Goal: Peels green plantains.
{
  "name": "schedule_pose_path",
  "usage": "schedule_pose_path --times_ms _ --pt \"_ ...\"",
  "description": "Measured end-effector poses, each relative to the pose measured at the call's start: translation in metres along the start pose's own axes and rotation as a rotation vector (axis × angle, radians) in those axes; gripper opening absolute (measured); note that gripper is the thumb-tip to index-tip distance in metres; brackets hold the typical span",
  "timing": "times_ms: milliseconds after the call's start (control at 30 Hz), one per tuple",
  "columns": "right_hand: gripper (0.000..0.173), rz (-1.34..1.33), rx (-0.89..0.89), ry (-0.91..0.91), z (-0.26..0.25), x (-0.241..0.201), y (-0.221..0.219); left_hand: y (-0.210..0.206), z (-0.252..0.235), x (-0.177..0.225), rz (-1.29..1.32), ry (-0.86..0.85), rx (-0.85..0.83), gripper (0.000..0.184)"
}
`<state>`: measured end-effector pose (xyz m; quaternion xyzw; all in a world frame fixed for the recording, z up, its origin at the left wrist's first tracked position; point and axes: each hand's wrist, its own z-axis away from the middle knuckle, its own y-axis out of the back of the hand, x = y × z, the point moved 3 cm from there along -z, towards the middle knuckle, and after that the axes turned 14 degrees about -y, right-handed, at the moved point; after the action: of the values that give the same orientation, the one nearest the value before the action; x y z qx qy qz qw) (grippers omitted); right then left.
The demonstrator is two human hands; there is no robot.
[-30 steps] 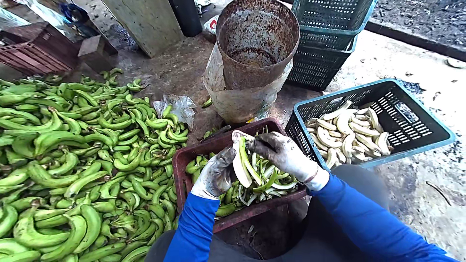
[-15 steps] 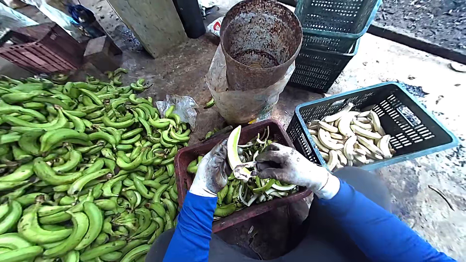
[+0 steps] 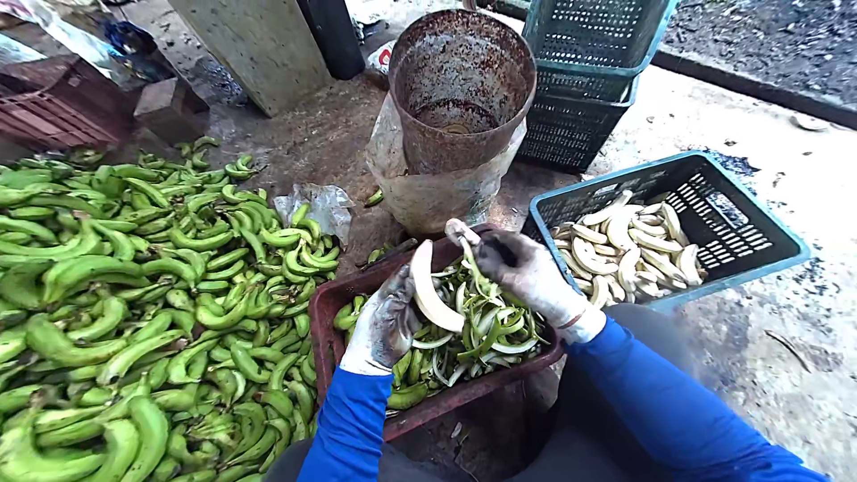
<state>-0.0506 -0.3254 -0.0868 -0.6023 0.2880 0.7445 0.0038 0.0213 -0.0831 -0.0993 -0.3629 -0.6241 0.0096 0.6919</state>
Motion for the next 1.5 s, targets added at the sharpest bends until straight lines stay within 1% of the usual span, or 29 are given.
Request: schedule_pose_path --times_ms 67,100,167,200,267,300,400,433,500,533,567,600,667,767,833,900,967,1000,1067,1100,1133,1167,1200,1233,1300,1333,1367,1433,1500 --pt "0.075 -0.028 -0.118 0.032 0.015 -0.007 -0.016 -0.008 0.001 -0.003 -0.026 -0.023 0.031 0.042" --pt "0.081 0.016 -0.173 0.057 0.023 -0.010 -0.025 -0.012 0.002 -0.009 -0.013 -0.036 0.040 0.039" --pt "0.084 0.198 -0.220 0.124 0.033 -0.010 -0.041 -0.018 0.004 -0.020 0.007 -0.029 0.129 0.031" --pt "0.083 0.285 -0.222 0.163 0.035 -0.009 -0.046 -0.019 0.005 -0.024 0.012 -0.005 0.160 0.032" --pt "0.078 0.385 -0.196 0.212 0.034 -0.005 -0.051 -0.017 0.004 -0.030 0.026 0.020 0.233 0.031" --pt "0.074 0.416 -0.180 0.208 0.033 -0.003 -0.051 -0.015 0.004 -0.033 0.045 0.020 0.261 0.030" --pt "0.063 0.494 -0.025 0.251 0.026 0.004 -0.048 -0.013 0.002 -0.035 0.091 0.004 0.193 0.027" --pt "0.058 0.557 0.047 0.283 0.024 0.004 -0.044 -0.015 0.001 -0.033 0.059 0.011 0.161 0.029" --pt "0.039 0.751 0.146 0.311 0.023 0.007 -0.034 -0.011 0.000 -0.023 -0.142 -0.004 0.141 0.034" --pt "0.030 0.844 0.131 0.264 0.022 0.010 -0.029 -0.006 0.002 -0.017 -0.279 -0.016 0.163 0.036" --pt "0.026 0.916 0.084 0.171 0.021 0.015 -0.023 0.000 0.002 -0.010 -0.405 -0.024 0.200 0.038" --pt "0.026 0.970 0.035 0.067 0.019 0.023 -0.019 0.006 0.002 -0.002 -0.487 -0.036 0.247 0.041" --pt "0.028 1.051 -0.015 -0.078 0.014 0.036 -0.009 0.016 -0.002 0.013 -0.500 -0.065 0.327 0.041" --pt "0.031 1.112 -0.003 -0.116 0.011 0.035 0.001 0.023 -0.011 0.033 -0.425 -0.130 0.415 0.036" --pt "0.030 1.099 0.014 -0.110 0.011 0.030 0.003 0.023 -0.011 0.041 -0.525 -0.164 0.367 0.040" --pt "0.029 1.029 0.027 -0.107 0.008 0.029 0.011 0.020 -0.010 0.041 -0.708 -0.162 0.276 0.044" --pt "0.035 0.957 0.038 -0.179 -0.001 0.025 0.034 0.019 -0.009 0.042 -0.818 -0.156 0.241 0.042" --pt "0.038 0.924 0.071 -0.233 -0.004 0.024 0.052 0.022 -0.008 0.044 -0.851 -0.167 0.250 0.041" --pt "0.044 0.874 0.271 -0.263 -0.002 0.037 0.095 0.032 -0.004 0.057 -0.876 -0.185 0.302 0.040" --pt "0.053 0.848 0.372 -0.299 0.001 0.044 0.113 0.037 -0.001 0.064 -0.844 -0.207 0.346 0.039" --pt "0.061 0.794 0.441 -0.331 0.003 0.045 0.122 0.041 0.001 0.073 -0.788 -0.241 0.391 0.038" --pt "0.067 0.699 0.464 -0.340 0.006 0.039 0.120 0.044 0.002 0.081 -0.720 -0.278 0.438 0.037" --pt "0.065 0.568 0.437 -0.312 0.009 0.030 0.106 0.047 0.001 0.087 -0.662 -0.315 0.477 0.035" --pt "0.057 0.424 0.351 -0.265 0.014 0.024 0.084 0.050 -0.001 0.092 -0.613 -0.350 0.501 0.033" --pt "0.038 0.176 0.017 -0.244 0.023 0.024 0.020 0.054 -0.002 0.094 -0.558 -0.387 0.519 0.030" --pt "0.035 0.113 -0.167 -0.275 0.026 0.029 -0.018 0.055 -0.003 0.092 -0.547 -0.392 0.514 0.029" --pt "0.034 0.098 -0.348 -0.317 0.028 0.037 -0.056 0.056 -0.002 0.091 -0.546 -0.384 0.511 0.029" --pt "0.032 0.191 -0.650 -0.381 0.030 0.056 -0.127 0.056 -0.003 0.089 -0.536 -0.356 0.505 0.028" --pt "0.031 0.399 -0.854 -0.318 0.033 0.076 -0.182 0.057 -0.002 0.090 -0.562 -0.336 0.492 0.029"
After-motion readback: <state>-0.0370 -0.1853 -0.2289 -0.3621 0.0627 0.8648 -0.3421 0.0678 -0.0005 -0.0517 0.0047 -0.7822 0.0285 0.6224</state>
